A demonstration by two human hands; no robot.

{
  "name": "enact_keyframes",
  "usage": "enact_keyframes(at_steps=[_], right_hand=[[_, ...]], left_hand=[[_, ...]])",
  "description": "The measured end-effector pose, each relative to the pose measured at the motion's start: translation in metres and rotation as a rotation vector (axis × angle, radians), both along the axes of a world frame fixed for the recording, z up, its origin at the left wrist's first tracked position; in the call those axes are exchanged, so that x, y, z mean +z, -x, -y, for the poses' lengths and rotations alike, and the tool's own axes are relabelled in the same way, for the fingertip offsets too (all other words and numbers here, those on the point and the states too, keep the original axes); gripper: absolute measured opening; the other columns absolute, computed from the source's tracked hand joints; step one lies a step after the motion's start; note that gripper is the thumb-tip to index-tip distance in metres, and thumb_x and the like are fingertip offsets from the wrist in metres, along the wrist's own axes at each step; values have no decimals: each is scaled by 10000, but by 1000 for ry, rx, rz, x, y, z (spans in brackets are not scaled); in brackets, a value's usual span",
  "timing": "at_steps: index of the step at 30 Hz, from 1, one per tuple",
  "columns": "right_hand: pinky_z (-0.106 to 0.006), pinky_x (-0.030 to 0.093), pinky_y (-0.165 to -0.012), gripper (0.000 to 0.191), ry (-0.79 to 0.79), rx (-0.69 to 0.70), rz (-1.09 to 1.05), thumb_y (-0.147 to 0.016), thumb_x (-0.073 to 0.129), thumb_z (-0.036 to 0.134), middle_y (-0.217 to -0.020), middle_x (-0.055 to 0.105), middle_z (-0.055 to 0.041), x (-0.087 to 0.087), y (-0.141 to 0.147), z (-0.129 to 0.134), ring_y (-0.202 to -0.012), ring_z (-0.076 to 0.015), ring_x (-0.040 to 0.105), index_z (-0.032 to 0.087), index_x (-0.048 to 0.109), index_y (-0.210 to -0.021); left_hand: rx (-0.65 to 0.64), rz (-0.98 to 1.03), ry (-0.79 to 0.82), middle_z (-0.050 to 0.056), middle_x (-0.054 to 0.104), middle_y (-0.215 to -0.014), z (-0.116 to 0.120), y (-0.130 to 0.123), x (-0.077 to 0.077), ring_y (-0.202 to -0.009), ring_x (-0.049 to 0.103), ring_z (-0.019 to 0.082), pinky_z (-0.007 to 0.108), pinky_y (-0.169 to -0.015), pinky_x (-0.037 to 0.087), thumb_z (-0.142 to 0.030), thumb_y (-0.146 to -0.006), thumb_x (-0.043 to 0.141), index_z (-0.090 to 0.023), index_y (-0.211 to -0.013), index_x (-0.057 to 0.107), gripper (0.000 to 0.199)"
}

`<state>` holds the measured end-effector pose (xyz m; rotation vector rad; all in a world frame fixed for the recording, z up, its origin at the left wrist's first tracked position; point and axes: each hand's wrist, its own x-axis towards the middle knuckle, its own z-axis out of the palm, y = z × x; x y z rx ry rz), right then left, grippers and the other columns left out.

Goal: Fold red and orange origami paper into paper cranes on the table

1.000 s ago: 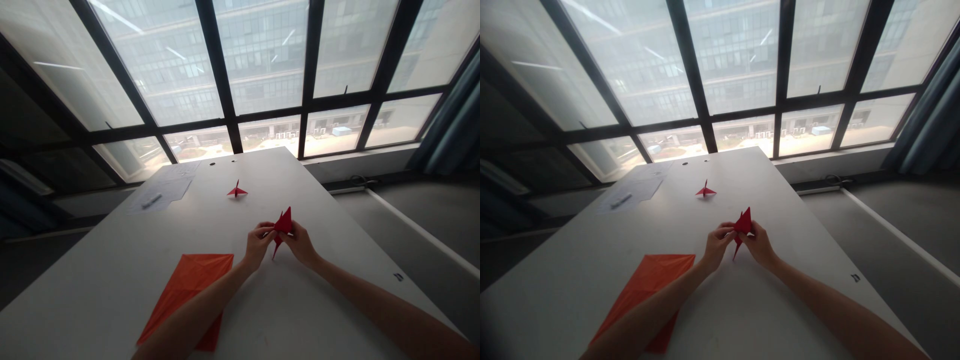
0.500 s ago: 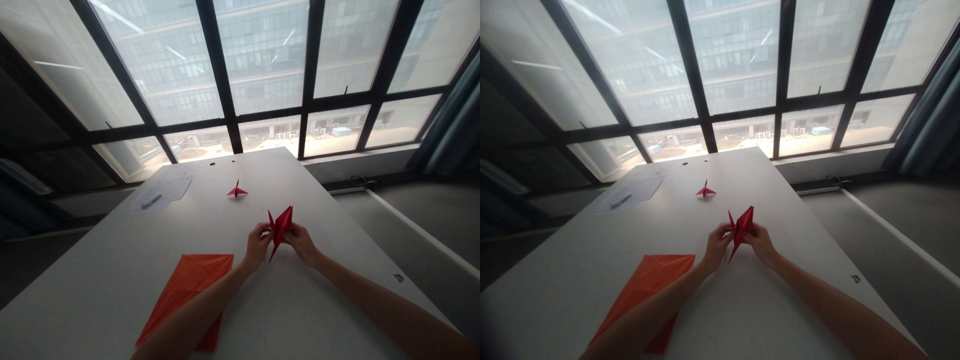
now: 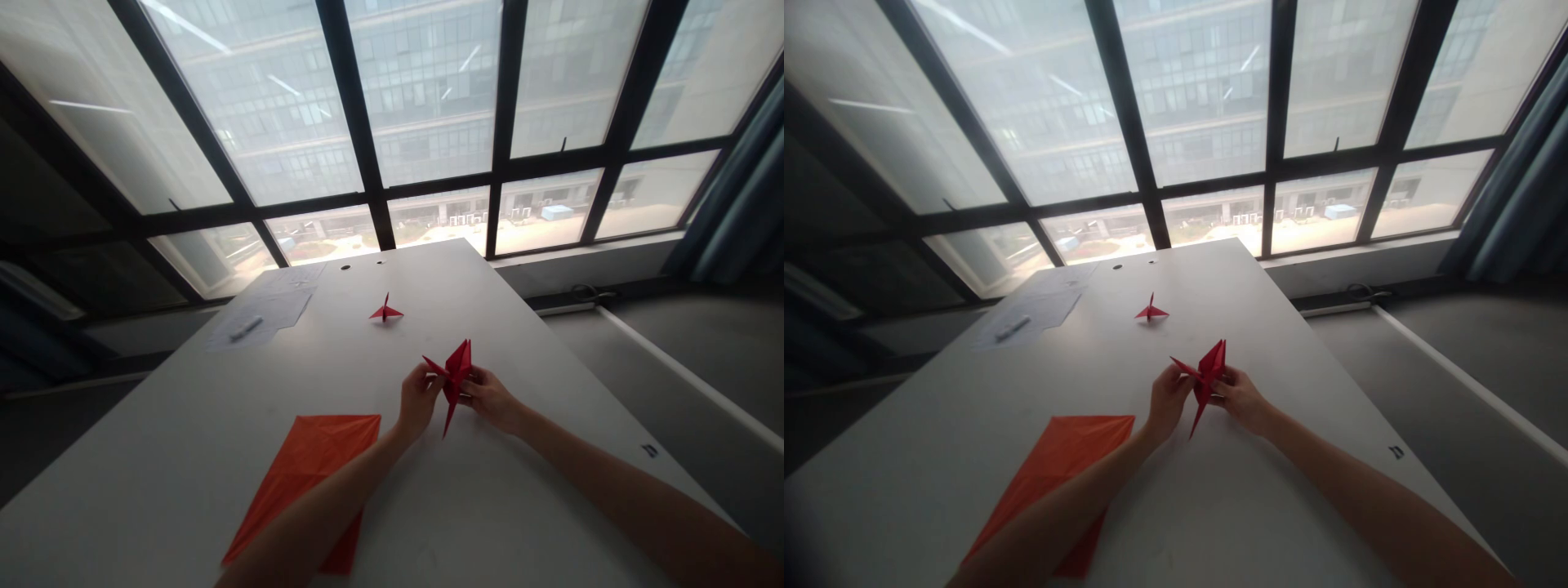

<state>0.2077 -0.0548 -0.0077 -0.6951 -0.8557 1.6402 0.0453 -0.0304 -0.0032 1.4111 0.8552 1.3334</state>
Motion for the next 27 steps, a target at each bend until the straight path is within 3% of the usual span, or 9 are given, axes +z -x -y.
enact_keyframes(at_steps=[4,8,13,20,27], right_hand=[[-435,550,-815,374,-34,0,25,-684,837,325,-949,709,-76,-1,0,-1,-863,-230,670,184,701,-1003],[-417,550,-802,375,-26,18,29,-682,837,308,-975,707,-87,-1,-1,-1,-869,-230,662,179,706,-1009],[-383,540,-786,313,26,33,-52,-744,787,370,-978,708,-79,2,-3,-2,-840,-212,655,190,717,-990],[-339,517,-744,278,37,-32,-107,-760,782,362,-922,714,-59,-3,-2,-3,-800,-186,637,196,726,-975],[-339,510,-744,271,39,-72,-120,-712,818,347,-904,711,-38,-5,-2,-6,-776,-174,622,210,729,-927]], left_hand=[[-20,26,16,35,672,-785,0,1,-1,-689,609,148,263,-647,507,-330,-796,718,-158,-856,661,191],[-120,-31,-25,65,661,-891,0,2,2,-783,611,166,275,-702,507,-328,-828,694,-164,-944,718,202],[-159,-67,-119,67,611,-940,-1,3,4,-824,601,166,270,-717,513,-310,-804,728,-170,-793,742,141],[-170,-306,-431,99,638,-1079,1,8,7,-991,618,207,355,-857,527,-250,-839,704,-224,-933,764,115],[-85,-355,-734,76,705,-1041,2,11,12,-1074,584,221,407,-896,519,-140,-844,682,-273,-1023,743,231]])
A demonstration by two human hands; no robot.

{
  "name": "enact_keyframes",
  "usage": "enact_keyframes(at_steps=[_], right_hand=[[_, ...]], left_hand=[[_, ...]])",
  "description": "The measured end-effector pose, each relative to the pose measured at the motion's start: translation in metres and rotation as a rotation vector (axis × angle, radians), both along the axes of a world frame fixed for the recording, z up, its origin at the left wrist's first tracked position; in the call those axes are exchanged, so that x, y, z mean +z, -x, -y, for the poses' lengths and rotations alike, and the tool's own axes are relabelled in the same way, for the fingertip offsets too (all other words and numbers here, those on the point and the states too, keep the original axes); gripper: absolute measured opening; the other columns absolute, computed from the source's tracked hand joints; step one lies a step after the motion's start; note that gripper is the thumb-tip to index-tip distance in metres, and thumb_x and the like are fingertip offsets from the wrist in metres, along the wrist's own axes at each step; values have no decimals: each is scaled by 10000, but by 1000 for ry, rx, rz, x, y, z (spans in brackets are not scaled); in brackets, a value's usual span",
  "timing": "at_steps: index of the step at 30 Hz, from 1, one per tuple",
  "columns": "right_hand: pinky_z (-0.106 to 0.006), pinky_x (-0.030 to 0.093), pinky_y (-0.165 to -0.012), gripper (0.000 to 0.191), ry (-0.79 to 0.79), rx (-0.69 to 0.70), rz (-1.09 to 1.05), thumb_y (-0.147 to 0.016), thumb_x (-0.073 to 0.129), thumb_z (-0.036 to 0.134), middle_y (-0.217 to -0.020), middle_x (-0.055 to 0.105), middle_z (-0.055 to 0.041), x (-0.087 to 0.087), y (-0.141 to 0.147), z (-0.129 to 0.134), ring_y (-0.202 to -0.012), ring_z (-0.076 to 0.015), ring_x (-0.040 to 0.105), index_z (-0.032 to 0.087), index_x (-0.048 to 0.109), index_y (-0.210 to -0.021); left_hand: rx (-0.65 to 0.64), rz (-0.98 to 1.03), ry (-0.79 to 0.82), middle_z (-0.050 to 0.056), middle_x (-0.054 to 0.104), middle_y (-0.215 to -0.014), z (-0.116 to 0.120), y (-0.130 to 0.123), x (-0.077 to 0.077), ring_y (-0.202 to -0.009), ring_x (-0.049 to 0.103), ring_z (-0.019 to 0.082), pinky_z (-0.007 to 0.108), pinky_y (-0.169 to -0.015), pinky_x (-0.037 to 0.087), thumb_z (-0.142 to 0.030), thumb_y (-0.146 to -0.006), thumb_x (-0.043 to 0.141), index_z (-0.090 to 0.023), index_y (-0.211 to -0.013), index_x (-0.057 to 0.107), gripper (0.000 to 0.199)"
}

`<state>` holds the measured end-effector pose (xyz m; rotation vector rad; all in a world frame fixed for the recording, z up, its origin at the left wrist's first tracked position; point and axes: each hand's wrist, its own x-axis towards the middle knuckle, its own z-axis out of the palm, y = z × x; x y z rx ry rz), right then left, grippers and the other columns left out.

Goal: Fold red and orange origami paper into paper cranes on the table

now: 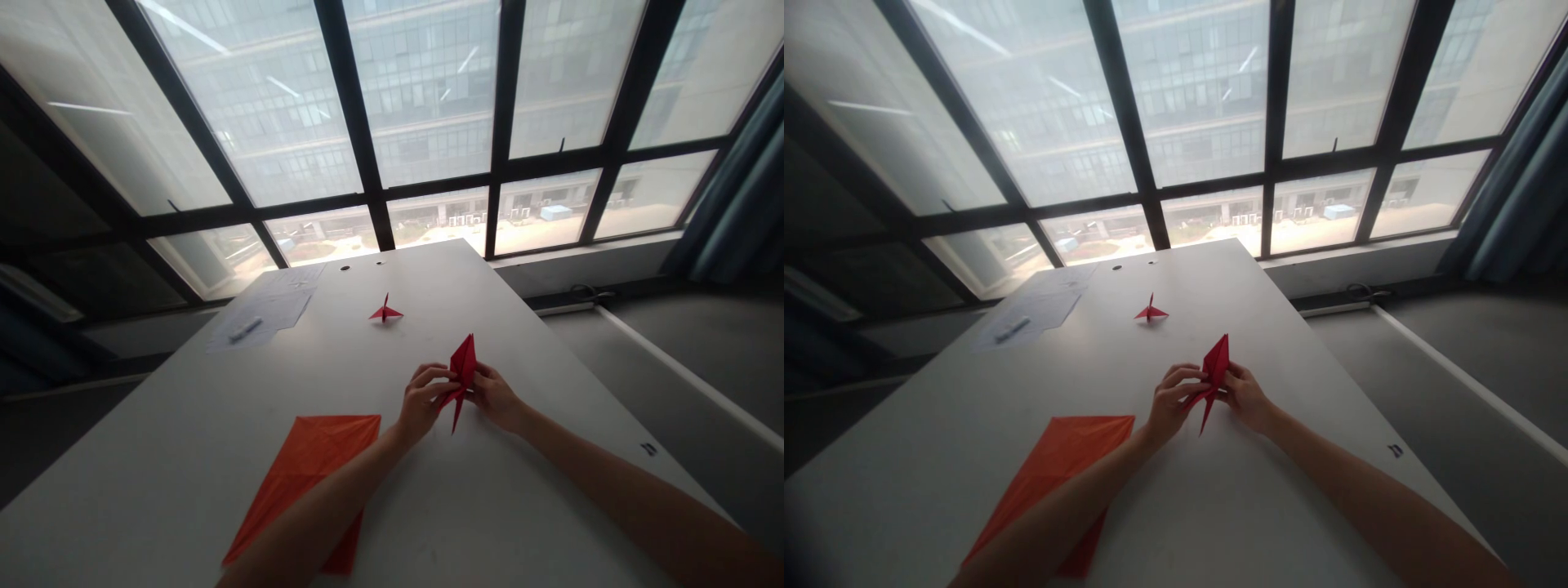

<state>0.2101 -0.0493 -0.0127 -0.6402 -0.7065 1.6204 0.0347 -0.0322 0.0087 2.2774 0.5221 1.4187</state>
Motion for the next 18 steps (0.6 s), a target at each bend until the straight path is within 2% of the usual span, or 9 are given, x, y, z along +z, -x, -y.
enact_keyframes(at_steps=[7,11,18], right_hand=[[-319,511,-723,276,7,-17,7,-698,831,347,-906,704,-50,0,2,1,-775,-170,608,196,730,-906],[-311,506,-717,265,14,-52,-10,-706,823,346,-870,695,-35,1,0,-1,-748,-159,599,202,725,-905],[-294,506,-771,245,-23,-90,-96,-717,818,291,-895,704,-9,-4,-4,-5,-787,-145,612,218,718,-928]], left_hand=[[-18,-53,-30,69,721,-1037,0,2,-1,-1042,613,208,385,-882,535,-107,-850,663,-260,-1059,724,266],[-20,-94,-11,93,688,-1143,-1,0,-4,-1141,582,234,435,-947,514,-128,-873,629,-251,-1133,692,294],[-98,-158,23,93,572,-1355,-5,1,-10,-1334,438,241,499,-1065,436,-25,-918,414,-268,-1354,541,515]])
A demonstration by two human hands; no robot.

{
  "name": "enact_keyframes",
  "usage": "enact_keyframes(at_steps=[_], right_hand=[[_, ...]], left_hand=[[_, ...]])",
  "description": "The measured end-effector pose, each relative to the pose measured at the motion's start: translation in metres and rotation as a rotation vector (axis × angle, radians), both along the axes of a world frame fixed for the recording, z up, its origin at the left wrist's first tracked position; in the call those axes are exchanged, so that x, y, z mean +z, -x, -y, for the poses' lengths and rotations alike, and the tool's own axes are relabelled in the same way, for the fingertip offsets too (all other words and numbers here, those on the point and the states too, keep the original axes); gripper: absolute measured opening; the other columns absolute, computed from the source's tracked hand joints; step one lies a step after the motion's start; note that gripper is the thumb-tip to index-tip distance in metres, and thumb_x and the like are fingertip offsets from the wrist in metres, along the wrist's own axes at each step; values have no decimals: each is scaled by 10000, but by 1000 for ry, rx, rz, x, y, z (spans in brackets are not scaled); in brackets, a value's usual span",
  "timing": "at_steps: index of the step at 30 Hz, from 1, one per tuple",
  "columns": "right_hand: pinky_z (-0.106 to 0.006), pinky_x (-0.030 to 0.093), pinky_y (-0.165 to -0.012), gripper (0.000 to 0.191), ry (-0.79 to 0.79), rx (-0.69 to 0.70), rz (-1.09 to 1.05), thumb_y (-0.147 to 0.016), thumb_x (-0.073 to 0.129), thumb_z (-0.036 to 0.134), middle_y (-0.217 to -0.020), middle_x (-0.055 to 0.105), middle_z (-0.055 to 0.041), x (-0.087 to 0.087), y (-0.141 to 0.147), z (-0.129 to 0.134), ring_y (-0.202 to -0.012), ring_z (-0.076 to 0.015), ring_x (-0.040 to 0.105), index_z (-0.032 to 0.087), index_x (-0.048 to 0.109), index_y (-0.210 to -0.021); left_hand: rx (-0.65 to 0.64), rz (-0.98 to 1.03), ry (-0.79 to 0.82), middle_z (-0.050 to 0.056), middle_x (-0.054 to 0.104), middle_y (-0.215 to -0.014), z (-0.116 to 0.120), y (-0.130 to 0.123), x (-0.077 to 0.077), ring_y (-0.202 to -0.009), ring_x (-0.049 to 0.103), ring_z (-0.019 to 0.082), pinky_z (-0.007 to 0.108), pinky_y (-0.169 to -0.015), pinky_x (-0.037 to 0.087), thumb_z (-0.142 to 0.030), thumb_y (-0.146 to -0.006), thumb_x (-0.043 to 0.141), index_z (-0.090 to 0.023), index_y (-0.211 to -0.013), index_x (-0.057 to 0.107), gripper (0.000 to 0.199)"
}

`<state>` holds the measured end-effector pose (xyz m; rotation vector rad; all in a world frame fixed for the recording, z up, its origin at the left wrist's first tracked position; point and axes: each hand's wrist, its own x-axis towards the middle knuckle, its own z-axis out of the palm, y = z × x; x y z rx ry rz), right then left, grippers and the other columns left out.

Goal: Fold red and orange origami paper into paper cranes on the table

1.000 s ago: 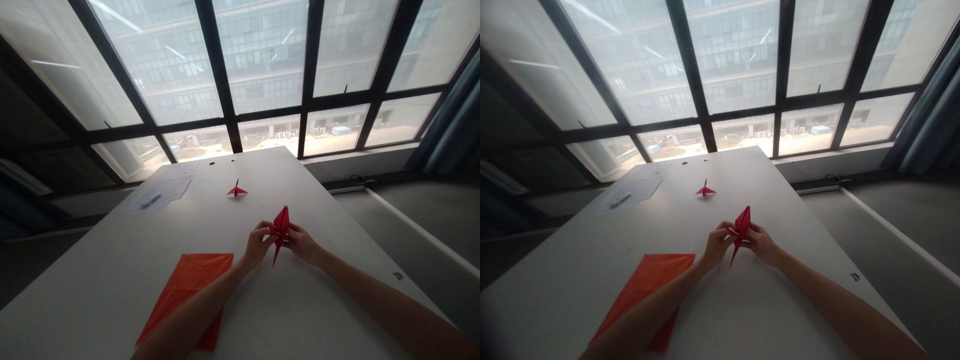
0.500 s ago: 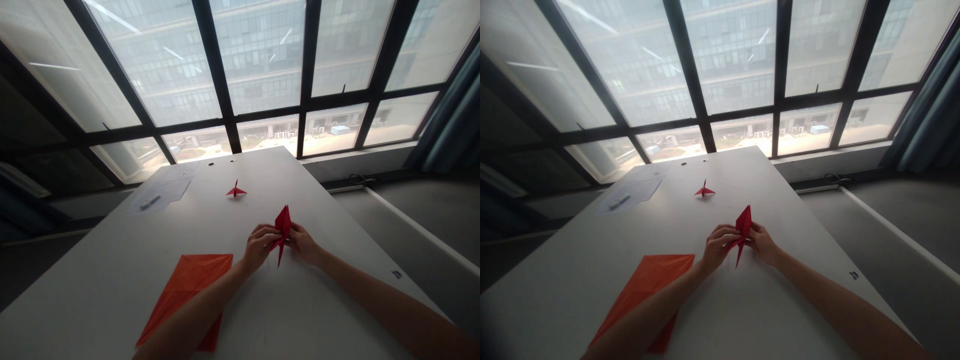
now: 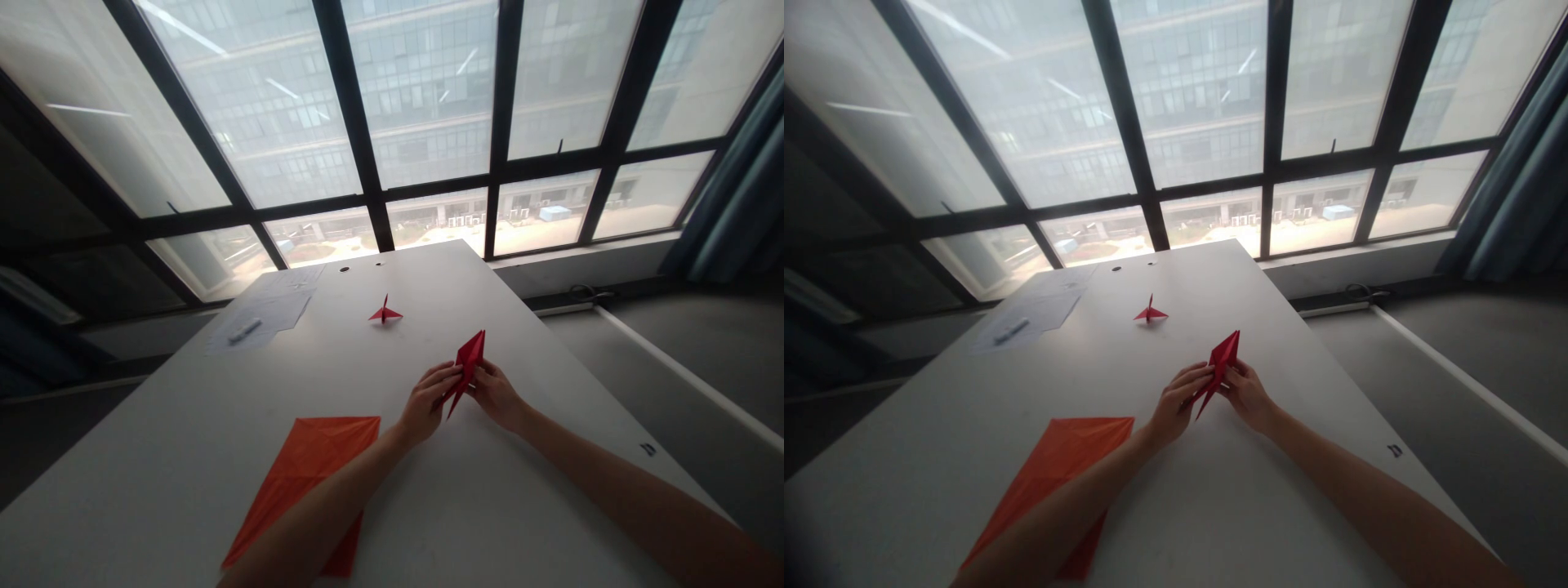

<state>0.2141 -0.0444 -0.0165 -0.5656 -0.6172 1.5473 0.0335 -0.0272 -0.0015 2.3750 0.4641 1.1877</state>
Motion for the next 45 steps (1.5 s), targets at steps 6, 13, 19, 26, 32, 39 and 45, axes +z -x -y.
enact_keyframes(at_steps=[6,13,19,26,32,39,45], right_hand=[[-247,505,-687,271,66,-4,-87,-693,831,246,-830,704,17,1,-5,-2,-713,-122,603,230,715,-938],[-280,507,-695,294,63,-6,-68,-668,853,278,-822,708,15,2,-6,-3,-716,-140,616,228,707,-919],[-314,493,-769,294,-10,89,11,-713,825,329,-895,706,-20,2,1,3,-779,-160,626,215,708,-958],[-350,486,-832,326,-24,112,116,-684,840,339,-931,693,-42,4,3,7,-842,-185,622,195,699,-940],[-344,486,-806,343,-52,62,161,-670,848,345,-919,698,-52,6,5,8,-828,-189,621,182,705,-934],[-354,495,-768,355,-82,-99,315,-647,848,359,-879,707,-47,6,10,7,-780,-198,621,170,706,-913],[-353,495,-732,335,-83,-187,425,-652,827,368,-858,711,-59,9,13,9,-769,-215,611,160,709,-886]], left_hand=[[47,-169,2,52,267,-1568,4,0,-3,-1446,210,282,559,-1131,321,-6,-893,356,-330,-1433,438,635],[24,236,535,109,571,-1202,3,-5,-4,-951,640,176,383,-883,530,-256,-993,399,-261,-1417,385,424],[-6,368,817,4,603,-898,5,-14,-4,-730,596,111,231,-659,506,-294,-810,717,-216,-1075,483,362],[133,240,631,48,624,-847,6,-12,2,-749,587,133,235,-657,488,-283,-863,616,-149,-853,661,142],[179,220,550,72,654,-913,10,-12,4,-748,635,146,248,-650,543,-326,-792,726,-155,-872,740,189],[257,187,476,100,679,-1000,13,-14,2,-785,667,159,267,-687,571,-316,-852,659,-159,-879,759,188],[253,262,644,53,685,-869,10,-15,-4,-719,669,152,264,-644,574,-327,-820,699,-164,-957,668,215]])
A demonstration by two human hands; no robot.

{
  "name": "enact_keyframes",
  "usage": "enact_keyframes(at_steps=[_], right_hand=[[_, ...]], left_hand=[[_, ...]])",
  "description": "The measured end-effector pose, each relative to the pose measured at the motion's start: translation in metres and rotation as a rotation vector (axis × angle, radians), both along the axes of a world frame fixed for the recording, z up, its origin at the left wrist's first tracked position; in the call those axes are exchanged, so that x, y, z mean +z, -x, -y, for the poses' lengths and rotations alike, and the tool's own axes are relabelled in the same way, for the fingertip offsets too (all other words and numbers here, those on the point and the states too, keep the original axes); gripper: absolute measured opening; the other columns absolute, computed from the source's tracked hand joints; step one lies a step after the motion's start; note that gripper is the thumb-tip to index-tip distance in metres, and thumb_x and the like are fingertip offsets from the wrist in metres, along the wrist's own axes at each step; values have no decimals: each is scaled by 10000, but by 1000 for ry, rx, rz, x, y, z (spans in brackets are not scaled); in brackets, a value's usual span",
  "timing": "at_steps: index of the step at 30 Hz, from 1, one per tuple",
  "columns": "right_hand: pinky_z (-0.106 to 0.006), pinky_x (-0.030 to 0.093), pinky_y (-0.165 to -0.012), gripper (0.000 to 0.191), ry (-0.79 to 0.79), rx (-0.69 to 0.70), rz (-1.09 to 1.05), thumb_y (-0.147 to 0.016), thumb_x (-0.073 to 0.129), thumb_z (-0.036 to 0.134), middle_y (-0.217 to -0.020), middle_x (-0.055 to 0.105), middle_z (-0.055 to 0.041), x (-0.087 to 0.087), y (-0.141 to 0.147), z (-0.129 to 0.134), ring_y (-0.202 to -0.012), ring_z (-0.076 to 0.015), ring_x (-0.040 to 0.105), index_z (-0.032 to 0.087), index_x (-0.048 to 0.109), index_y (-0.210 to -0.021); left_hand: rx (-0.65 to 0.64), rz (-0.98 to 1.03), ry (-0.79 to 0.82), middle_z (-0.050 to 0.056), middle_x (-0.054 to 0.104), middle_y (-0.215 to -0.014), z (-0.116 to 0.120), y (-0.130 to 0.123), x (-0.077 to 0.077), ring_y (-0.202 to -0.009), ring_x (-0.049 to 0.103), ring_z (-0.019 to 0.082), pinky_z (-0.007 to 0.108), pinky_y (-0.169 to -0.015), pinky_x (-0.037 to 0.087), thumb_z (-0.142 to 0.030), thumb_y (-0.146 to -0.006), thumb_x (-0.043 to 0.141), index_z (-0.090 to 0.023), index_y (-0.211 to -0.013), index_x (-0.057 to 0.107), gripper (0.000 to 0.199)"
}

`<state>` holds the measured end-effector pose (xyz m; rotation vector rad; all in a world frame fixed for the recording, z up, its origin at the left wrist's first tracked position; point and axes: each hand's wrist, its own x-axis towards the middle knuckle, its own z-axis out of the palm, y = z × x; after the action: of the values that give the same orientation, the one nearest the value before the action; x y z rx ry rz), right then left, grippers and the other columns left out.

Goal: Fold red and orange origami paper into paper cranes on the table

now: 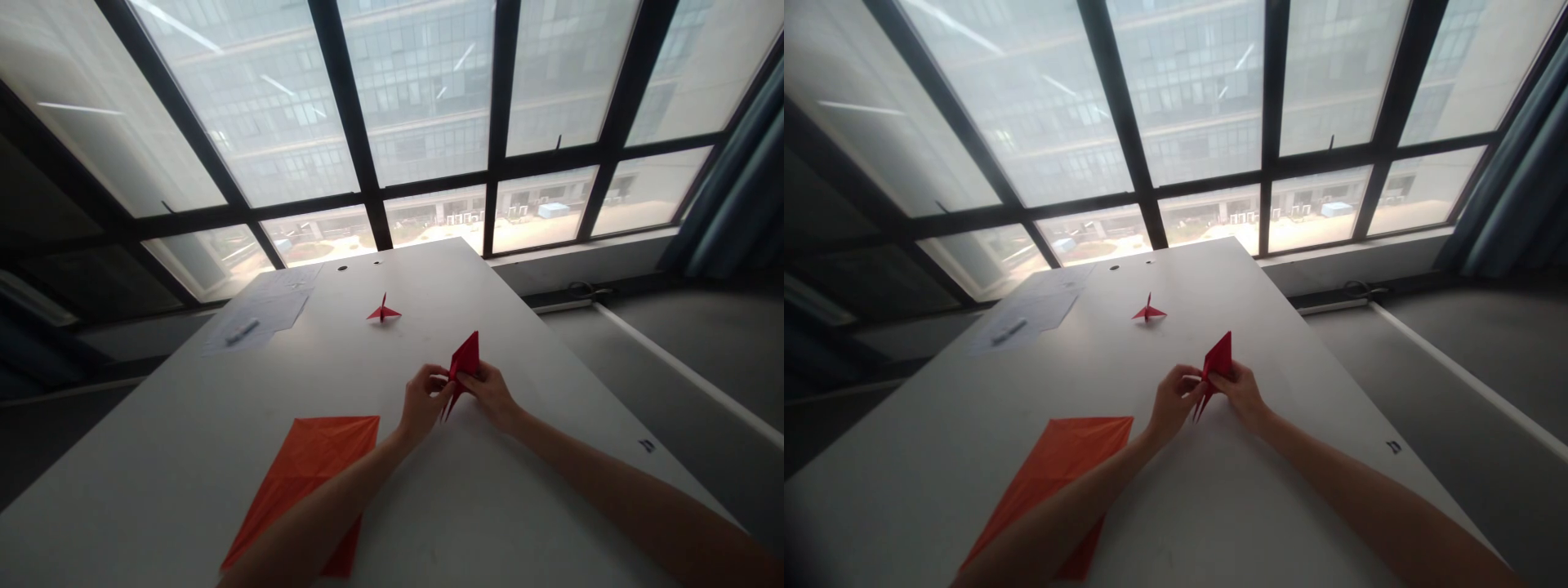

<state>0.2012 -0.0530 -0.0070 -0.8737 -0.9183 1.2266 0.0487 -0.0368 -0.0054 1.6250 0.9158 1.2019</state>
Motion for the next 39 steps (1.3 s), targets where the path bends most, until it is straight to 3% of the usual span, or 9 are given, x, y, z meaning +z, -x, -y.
enact_keyframes(at_steps=[4,7,13,19,25,31,39], right_hand=[[-346,492,-697,277,-55,-61,115,-662,808,357,-809,712,-49,-2,2,0,-734,-215,608,166,711,-837],[-346,492,-694,244,-82,-89,179,-682,791,345,-805,718,-50,-4,2,0,-730,-219,618,168,721,-835],[-352,503,-676,238,-73,-80,170,-684,785,332,-803,716,-57,-7,2,-2,-716,-222,624,154,730,-833],[-370,517,-699,305,-66,-65,184,-708,775,407,-826,727,-72,-3,3,0,-745,-237,638,151,750,-872],[-432,551,-732,328,-36,5,92,-696,795,412,-844,735,-83,2,5,2,-775,-271,667,152,760,-893],[-425,552,-708,341,-20,16,75,-660,822,397,-832,734,-86,2,4,2,-755,-269,665,144,758,-881],[-339,500,-611,302,-30,-37,144,-687,796,377,-780,723,-70,-4,3,0,-662,-210,622,144,746,-873]], left_hand=[[-22,-18,-77,81,660,-957,0,-1,2,-792,654,154,256,-675,569,-350,-861,641,-153,-859,701,206],[-46,-18,-16,95,638,-994,-2,-1,2,-803,646,158,245,-643,564,-388,-870,622,-141,-840,717,266],[-35,51,97,63,661,-841,-8,3,0,-752,647,165,273,-665,558,-418,-842,665,-141,-893,683,283],[-72,45,29,97,656,-982,-7,3,5,-834,645,180,271,-692,555,-417,-819,693,-141,-839,720,278],[-147,205,225,94,708,-971,-9,4,3,-889,671,213,344,-805,555,-412,-817,704,-149,-971,708,305],[-155,251,360,101,727,-938,-8,4,1,-836,687,220,362,-795,558,-426,-778,741,-127,-977,710,360],[-82,268,272,26,687,-762,-8,4,5,-709,686,180,318,-701,559,-395,-750,779,-164,-1185,581,532]])
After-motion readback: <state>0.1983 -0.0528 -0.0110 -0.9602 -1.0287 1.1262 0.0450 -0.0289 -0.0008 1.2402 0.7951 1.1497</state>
